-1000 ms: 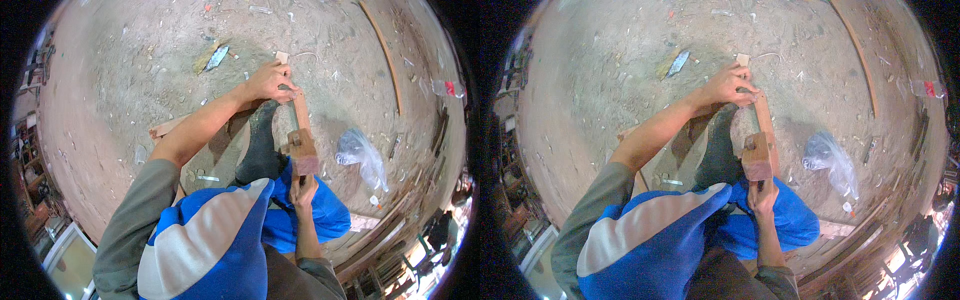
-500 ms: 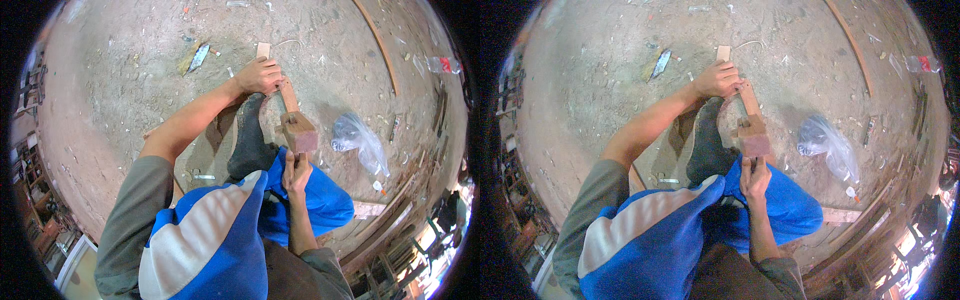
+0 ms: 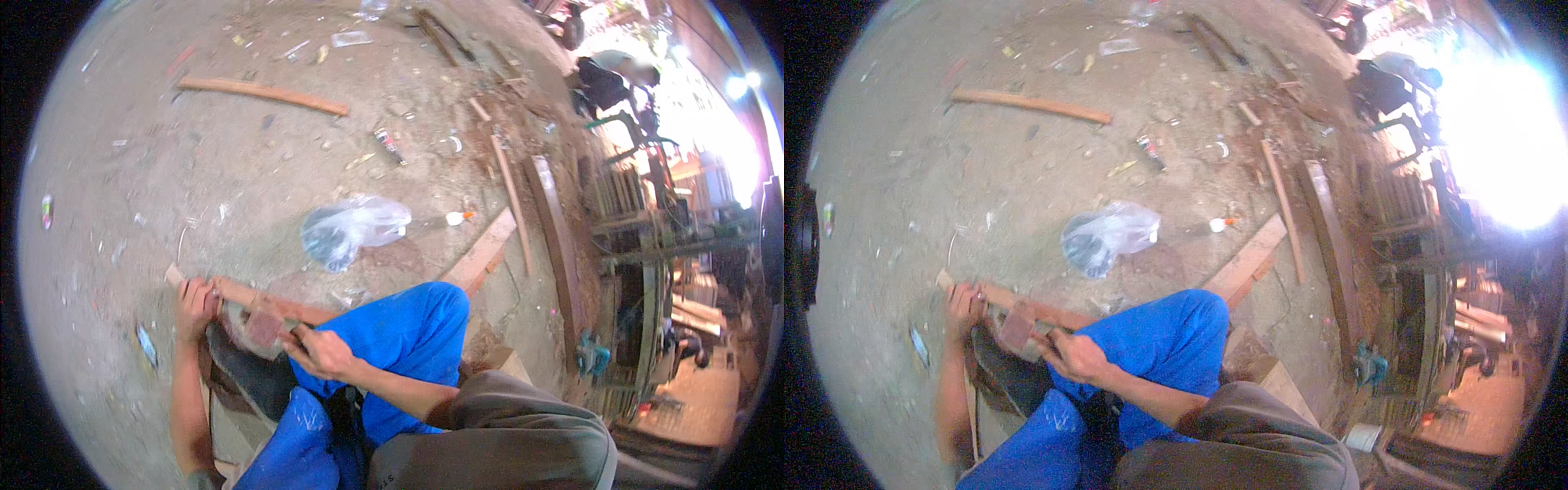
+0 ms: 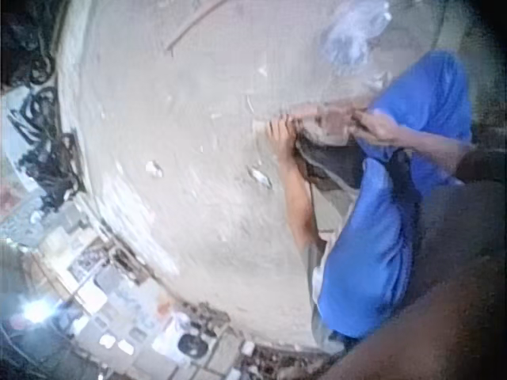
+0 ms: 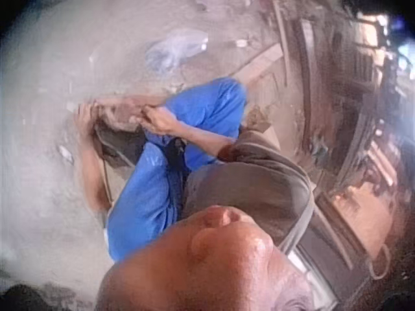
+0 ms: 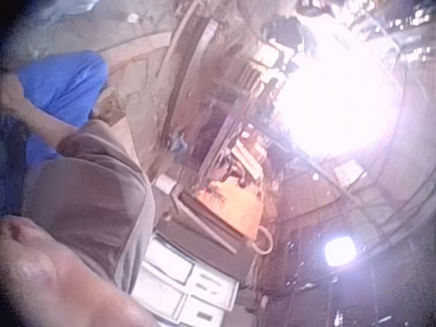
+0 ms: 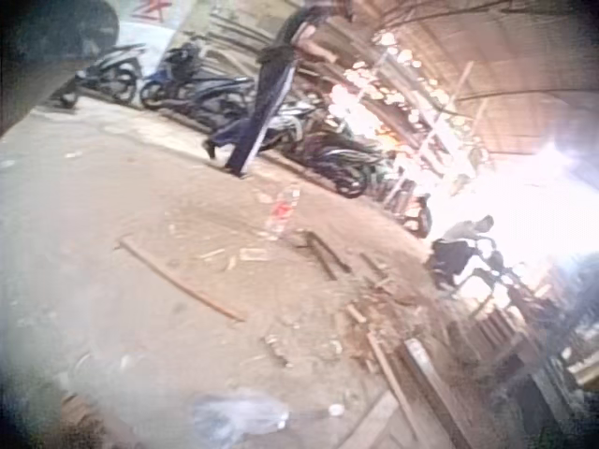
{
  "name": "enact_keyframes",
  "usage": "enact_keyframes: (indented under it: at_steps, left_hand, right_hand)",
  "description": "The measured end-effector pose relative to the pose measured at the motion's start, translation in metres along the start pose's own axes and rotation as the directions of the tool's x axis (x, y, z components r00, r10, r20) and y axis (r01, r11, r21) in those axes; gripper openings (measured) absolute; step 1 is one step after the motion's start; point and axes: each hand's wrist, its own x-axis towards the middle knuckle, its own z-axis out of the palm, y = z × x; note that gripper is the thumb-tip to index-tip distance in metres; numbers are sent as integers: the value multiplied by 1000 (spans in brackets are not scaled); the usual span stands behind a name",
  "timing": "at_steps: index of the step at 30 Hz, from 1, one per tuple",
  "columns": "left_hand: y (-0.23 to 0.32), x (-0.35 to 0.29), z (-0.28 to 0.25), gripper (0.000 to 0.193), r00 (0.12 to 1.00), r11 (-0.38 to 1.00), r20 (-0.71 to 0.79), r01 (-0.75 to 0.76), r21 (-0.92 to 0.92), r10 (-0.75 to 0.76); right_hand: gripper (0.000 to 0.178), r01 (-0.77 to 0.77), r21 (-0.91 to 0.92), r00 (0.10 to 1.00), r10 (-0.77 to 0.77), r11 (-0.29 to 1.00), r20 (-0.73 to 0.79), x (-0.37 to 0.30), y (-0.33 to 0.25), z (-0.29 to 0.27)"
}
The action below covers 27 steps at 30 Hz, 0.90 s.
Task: The person assembles a rectangular wooden frame by fitting wooden pieces together and hammering nails into the joints.
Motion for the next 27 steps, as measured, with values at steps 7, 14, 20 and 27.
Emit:
enact_keyframes:
  at_steps: [7,14,20,27]
  left_hand:
    - [1,10,-3,17,999,1000,22,-29,-7,29]
    - [-4,6,4,14,994,986,78,-92,136,82]
    - [8,33,-25,17,992,997,99,-75,-31,77]
    - [12,42,-31,33,972,993,228,85,-83,-64]
  right_hand:
    - [35,-38,-24,994,40,999,100,2,-5,5]
    - [33,-48,0,993,48,999,110,3,-8,8]
    - [34,-59,8,994,58,998,88,-1,-1,6]
    - [33,-49,43,995,46,998,84,1,0,4]
